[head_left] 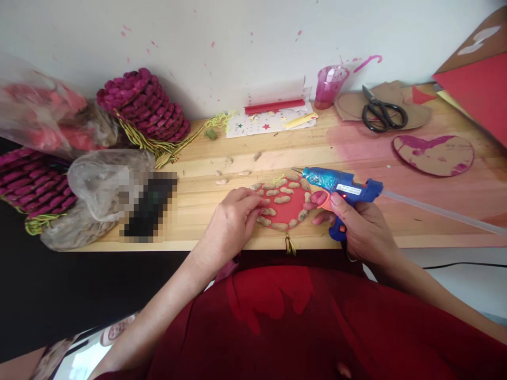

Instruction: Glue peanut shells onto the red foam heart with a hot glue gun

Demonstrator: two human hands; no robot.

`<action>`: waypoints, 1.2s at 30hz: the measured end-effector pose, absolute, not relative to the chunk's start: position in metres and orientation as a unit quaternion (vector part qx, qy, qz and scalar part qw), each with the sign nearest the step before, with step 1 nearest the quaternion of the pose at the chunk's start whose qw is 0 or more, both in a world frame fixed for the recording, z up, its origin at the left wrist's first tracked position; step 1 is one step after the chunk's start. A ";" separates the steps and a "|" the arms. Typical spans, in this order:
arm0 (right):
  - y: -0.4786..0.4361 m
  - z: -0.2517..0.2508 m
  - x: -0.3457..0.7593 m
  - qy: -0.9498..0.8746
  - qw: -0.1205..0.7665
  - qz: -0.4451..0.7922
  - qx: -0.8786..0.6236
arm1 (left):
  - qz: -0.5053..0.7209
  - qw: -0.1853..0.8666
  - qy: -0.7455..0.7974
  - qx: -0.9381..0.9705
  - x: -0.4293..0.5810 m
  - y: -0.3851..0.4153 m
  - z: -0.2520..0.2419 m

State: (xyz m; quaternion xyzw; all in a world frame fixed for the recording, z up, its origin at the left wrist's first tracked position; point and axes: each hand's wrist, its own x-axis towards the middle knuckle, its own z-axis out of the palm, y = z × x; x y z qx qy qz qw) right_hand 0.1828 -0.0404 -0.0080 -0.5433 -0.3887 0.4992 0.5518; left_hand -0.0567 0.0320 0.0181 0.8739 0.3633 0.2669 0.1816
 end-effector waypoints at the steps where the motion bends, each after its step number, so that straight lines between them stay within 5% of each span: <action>1: -0.041 -0.008 0.183 -0.387 0.553 0.499 -0.544 | 0.268 0.182 0.364 0.873 -0.057 0.032 0.018; 28: -0.041 -0.006 0.184 -0.390 0.533 0.497 -0.562 | 0.253 0.122 0.341 0.897 -0.049 0.034 0.010; 36: -0.041 -0.006 0.183 -0.382 0.547 0.505 -0.548 | 0.165 0.128 0.346 0.915 -0.041 0.037 0.022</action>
